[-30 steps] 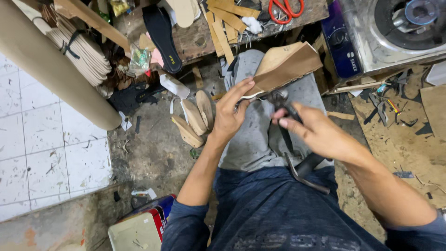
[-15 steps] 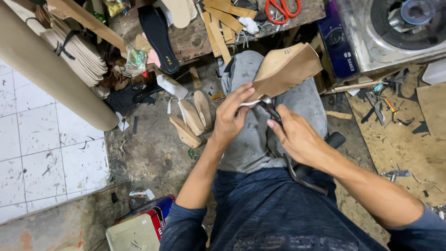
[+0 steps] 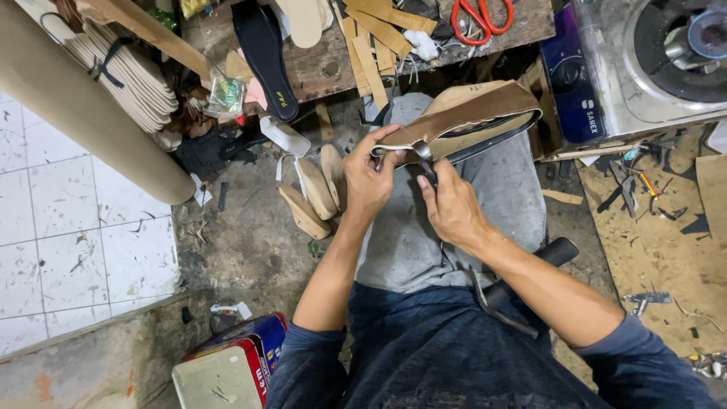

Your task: The person uses a curved metal tool to press and smooth the edges of a shoe sole, then cuts a black insole with scissors and inserts it into the shoe. The person continues to press the sole edges with the tool to secure the fit.

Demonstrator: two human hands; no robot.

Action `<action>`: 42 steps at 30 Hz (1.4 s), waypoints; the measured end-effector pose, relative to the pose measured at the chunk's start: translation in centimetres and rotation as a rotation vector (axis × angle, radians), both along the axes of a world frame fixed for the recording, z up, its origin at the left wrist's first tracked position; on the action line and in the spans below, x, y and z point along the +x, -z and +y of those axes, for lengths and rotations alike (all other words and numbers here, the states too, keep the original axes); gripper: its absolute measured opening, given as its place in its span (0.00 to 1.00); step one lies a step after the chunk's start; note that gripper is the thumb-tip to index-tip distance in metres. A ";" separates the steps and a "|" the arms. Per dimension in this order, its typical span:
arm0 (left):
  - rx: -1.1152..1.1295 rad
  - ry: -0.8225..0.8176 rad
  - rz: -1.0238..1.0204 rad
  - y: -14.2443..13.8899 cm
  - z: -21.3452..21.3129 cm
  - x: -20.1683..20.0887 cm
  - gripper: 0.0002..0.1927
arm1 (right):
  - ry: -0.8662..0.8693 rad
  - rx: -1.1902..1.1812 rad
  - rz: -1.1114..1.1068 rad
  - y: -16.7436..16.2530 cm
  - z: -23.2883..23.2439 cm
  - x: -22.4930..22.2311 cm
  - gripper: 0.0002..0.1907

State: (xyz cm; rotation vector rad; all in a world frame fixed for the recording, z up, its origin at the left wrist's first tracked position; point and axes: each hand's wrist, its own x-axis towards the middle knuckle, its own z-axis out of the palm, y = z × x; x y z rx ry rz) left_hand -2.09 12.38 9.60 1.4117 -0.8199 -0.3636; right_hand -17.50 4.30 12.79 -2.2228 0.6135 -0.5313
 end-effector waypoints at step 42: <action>0.238 0.308 -0.383 -3.2 -0.3 3.8 0.29 | -0.075 -0.190 -0.131 -1.4 -1.1 -0.9 0.12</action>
